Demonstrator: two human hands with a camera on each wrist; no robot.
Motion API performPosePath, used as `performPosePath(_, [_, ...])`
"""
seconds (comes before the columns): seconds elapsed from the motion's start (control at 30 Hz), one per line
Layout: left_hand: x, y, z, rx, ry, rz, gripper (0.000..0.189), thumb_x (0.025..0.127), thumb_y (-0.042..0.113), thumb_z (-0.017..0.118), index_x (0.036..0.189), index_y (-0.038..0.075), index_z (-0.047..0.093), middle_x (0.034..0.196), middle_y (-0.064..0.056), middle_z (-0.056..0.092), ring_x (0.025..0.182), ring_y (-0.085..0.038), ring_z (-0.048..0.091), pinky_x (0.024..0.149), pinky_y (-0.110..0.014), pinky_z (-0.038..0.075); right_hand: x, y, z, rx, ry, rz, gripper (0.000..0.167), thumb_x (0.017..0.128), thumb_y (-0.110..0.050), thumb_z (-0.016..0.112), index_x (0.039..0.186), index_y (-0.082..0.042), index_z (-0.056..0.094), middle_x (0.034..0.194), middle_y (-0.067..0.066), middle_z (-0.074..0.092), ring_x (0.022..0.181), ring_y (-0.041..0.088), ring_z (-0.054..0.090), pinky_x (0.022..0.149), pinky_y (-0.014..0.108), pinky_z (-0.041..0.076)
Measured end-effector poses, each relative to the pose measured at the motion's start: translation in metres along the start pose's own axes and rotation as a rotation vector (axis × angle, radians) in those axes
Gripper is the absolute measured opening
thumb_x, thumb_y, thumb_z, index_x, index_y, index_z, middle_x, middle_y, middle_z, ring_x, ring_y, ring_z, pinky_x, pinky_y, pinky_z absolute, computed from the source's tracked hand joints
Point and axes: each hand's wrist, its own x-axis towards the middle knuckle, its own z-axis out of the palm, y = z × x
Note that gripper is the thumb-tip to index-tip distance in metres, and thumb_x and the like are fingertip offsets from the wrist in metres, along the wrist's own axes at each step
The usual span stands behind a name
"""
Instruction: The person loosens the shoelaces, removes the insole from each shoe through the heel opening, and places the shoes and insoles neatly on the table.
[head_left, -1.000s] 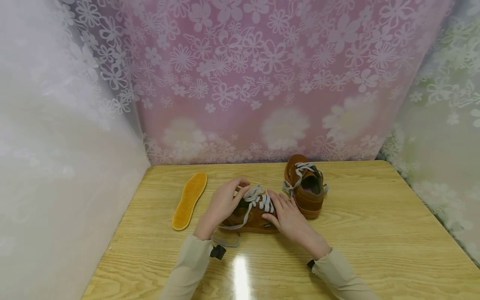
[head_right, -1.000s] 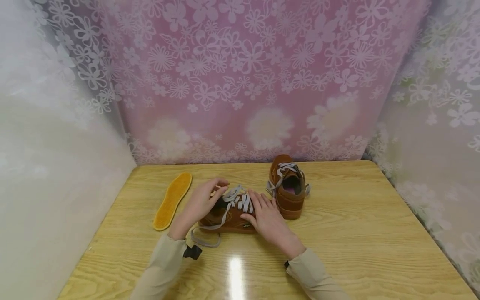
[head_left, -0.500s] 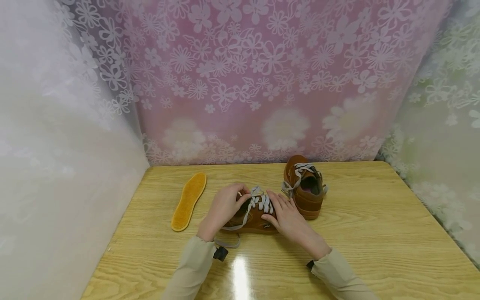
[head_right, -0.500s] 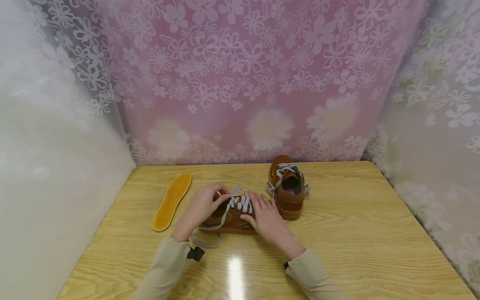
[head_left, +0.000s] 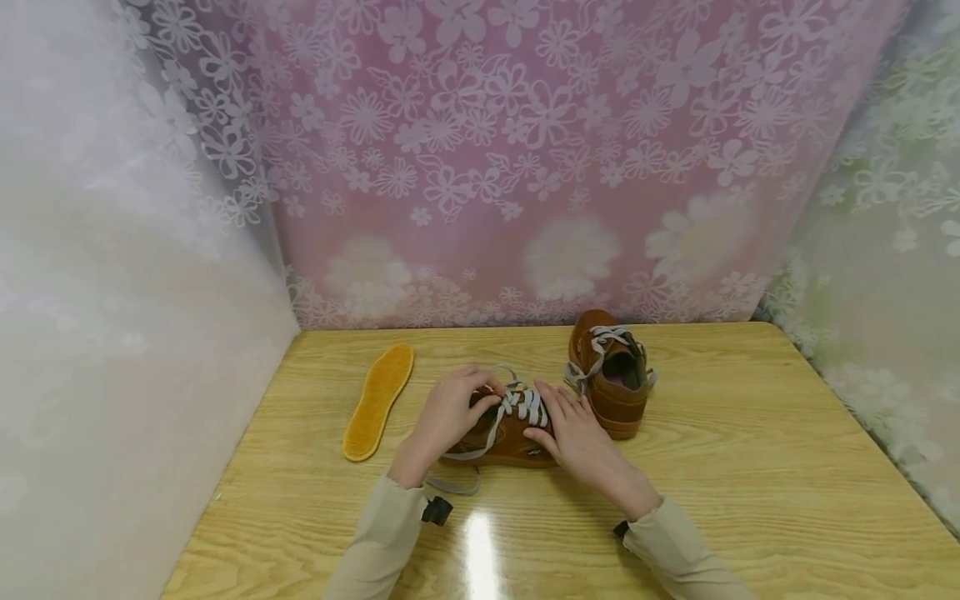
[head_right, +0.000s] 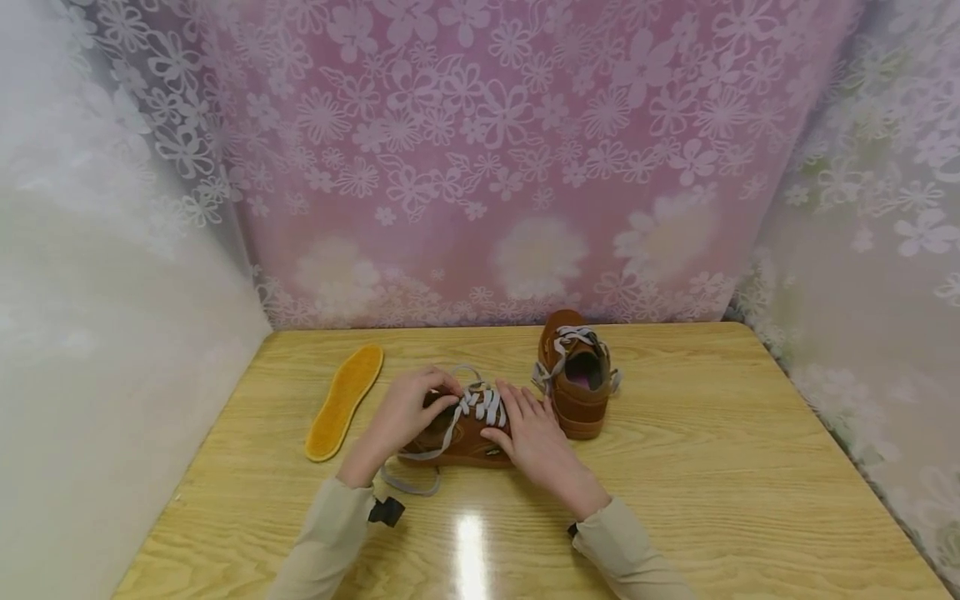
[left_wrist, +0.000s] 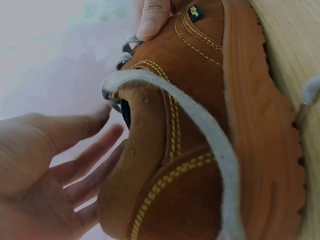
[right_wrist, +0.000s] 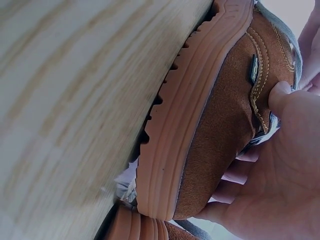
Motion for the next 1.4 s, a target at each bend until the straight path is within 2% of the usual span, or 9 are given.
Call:
performPosePath(0.13, [-0.005, -0.001, 0.002, 0.004, -0.025, 0.017, 0.010, 0.097, 0.018, 0.071, 0.105, 0.020, 0.073, 0.109, 0.003, 0.069, 0.095, -0.015, 0.067, 0.082, -0.032, 0.057, 0.000, 0.001, -0.001, -0.004, 0.001, -0.001, 0.076, 0.102, -0.043, 0.058, 0.160, -0.007, 0.026, 0.153, 0.023, 0.044, 0.142, 0.045, 0.039, 0.111, 0.070, 0.030])
performPosePath(0.37, [-0.006, -0.001, 0.009, 0.061, 0.016, 0.035, 0.006, 0.097, 0.022, 0.072, 0.102, 0.018, 0.072, 0.104, 0.002, 0.069, 0.086, -0.014, 0.066, 0.072, -0.029, 0.056, 0.001, 0.000, 0.000, -0.002, -0.007, 0.000, 0.077, 0.101, -0.042, 0.060, 0.160, -0.006, 0.026, 0.153, 0.024, 0.043, 0.142, 0.046, 0.039, 0.111, 0.069, 0.030])
performPosePath(0.67, [-0.006, -0.003, 0.009, -0.002, 0.008, 0.086, 0.012, 0.101, 0.019, 0.063, 0.108, 0.020, 0.072, 0.110, 0.002, 0.067, 0.094, -0.014, 0.066, 0.079, -0.030, 0.057, 0.001, 0.001, 0.001, -0.004, 0.002, -0.008, 0.076, 0.102, -0.042, 0.058, 0.160, -0.006, 0.026, 0.153, 0.024, 0.043, 0.142, 0.045, 0.039, 0.111, 0.070, 0.030])
performPosePath(0.87, [-0.005, -0.002, 0.011, 0.058, 0.018, 0.143, 0.008, 0.102, 0.018, 0.061, 0.105, 0.019, 0.069, 0.111, 0.000, 0.064, 0.091, -0.014, 0.065, 0.076, -0.028, 0.056, 0.002, 0.001, 0.000, -0.005, 0.004, -0.011, 0.075, 0.102, -0.041, 0.059, 0.160, -0.007, 0.026, 0.152, 0.024, 0.045, 0.142, 0.045, 0.039, 0.110, 0.070, 0.030])
performPosePath(1.03, [-0.005, 0.007, 0.010, 0.118, 0.008, 0.183, 0.006, 0.102, 0.014, 0.060, 0.106, 0.013, 0.066, 0.113, -0.003, 0.062, 0.091, -0.015, 0.064, 0.076, -0.026, 0.055, 0.003, 0.000, 0.000, 0.005, 0.001, -0.013, 0.076, 0.101, -0.042, 0.060, 0.160, -0.008, 0.026, 0.152, 0.024, 0.045, 0.142, 0.046, 0.039, 0.110, 0.070, 0.030])
performPosePath(1.27, [-0.006, 0.027, 0.011, 0.278, -0.017, 0.250, 0.010, 0.102, 0.019, 0.062, 0.103, 0.010, 0.067, 0.113, -0.004, 0.062, 0.102, -0.017, 0.063, 0.090, -0.030, 0.054, 0.003, 0.001, 0.000, -0.003, 0.009, -0.017, 0.076, 0.101, -0.041, 0.061, 0.160, -0.006, 0.028, 0.151, 0.025, 0.046, 0.141, 0.046, 0.040, 0.110, 0.070, 0.032])
performPosePath(1.33, [-0.006, 0.028, 0.013, 0.275, -0.016, 0.244, 0.012, 0.103, 0.021, 0.062, 0.104, 0.011, 0.068, 0.114, -0.003, 0.062, 0.101, -0.016, 0.063, 0.089, -0.029, 0.054, 0.003, 0.001, 0.000, 0.002, 0.013, -0.019, 0.075, 0.101, -0.041, 0.061, 0.159, -0.006, 0.028, 0.151, 0.025, 0.046, 0.141, 0.046, 0.040, 0.109, 0.070, 0.032])
performPosePath(1.4, [-0.006, 0.026, 0.013, 0.226, -0.005, 0.219, 0.013, 0.103, 0.020, 0.061, 0.109, 0.012, 0.069, 0.114, -0.002, 0.063, 0.095, -0.014, 0.064, 0.083, -0.028, 0.055, 0.003, 0.001, 0.000, 0.009, 0.010, -0.018, 0.075, 0.101, -0.041, 0.060, 0.160, -0.006, 0.028, 0.151, 0.024, 0.046, 0.141, 0.046, 0.039, 0.109, 0.070, 0.031])
